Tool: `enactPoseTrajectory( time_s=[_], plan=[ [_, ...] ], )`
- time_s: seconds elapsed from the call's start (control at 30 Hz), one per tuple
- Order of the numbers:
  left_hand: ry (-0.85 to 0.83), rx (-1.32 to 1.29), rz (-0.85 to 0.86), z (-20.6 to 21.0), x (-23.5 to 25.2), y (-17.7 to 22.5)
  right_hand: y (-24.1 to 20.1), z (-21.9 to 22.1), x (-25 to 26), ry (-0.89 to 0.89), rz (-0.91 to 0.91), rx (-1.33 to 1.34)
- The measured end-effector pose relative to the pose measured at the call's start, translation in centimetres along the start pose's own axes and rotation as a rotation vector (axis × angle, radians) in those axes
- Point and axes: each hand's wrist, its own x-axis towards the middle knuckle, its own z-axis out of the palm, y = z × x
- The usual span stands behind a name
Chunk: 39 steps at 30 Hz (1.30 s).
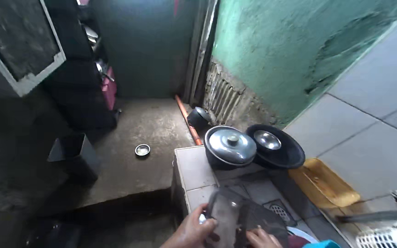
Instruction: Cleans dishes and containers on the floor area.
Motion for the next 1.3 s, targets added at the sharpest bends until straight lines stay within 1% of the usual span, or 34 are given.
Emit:
enactPoseTrajectory(
  time_s=[0.13, 0.2, 0.27, 0.37, 0.47, 0.67, 0.73, 0.83, 0.9, 1.03, 1.17, 1.3],
  plan=[
    [0.153, -0.008, 0.007, -0.6, -2.7, -0.3, -1.9, 1.2, 0.1, -0.185, 0.035, 0.072],
    [0.169, -0.007, 0.022, -1.1, -2.8, -1.0, -1.7, 1.1, 0.8, -0.346, 0.013, 0.104],
    [0.17, -0.036, 0.01, -1.5, -2.2, -1.5, -1.2, 0.9, 1.5, -0.471, -0.022, 0.138],
    [0.128, -0.075, -0.056, -1.7, -0.6, -1.2, -0.3, 0.3, 2.4, -0.561, -0.026, 0.216],
    [0.029, -0.073, -0.102, -1.9, 2.5, 0.1, 0.8, -0.1, 3.4, -0.568, 0.003, 0.257],
    [-0.204, 0.008, -0.136, -3.5, 9.2, 2.9, 1.5, -2.3, 7.0, -0.588, 0.187, 0.502],
    [-0.28, 0.03, -0.144, -4.1, 10.6, 4.6, 1.3, -3.6, 8.1, -0.574, 0.211, 0.554],
    [-0.379, 0.101, -0.091, -5.0, 12.8, 8.2, 1.1, -5.8, 9.5, -0.47, 0.174, 0.671],
    [-0.408, 0.137, -0.064, -5.2, 14.1, 10.6, 0.8, -7.3, 10.3, -0.383, 0.146, 0.76],
    [-0.407, 0.145, 0.003, -5.1, 17.0, 14.2, 0.5, -10.6, 12.7, -0.227, 0.164, 0.826],
    [-0.375, 0.11, -0.053, -4.8, 19.7, 17.2, 1.6, -13.2, 16.4, -0.15, 0.221, 0.834],
    [-0.362, 0.13, -0.01, -4.7, 22.1, 19.6, 3.2, -15.1, 20.2, -0.062, 0.291, 0.85]
  ],
)
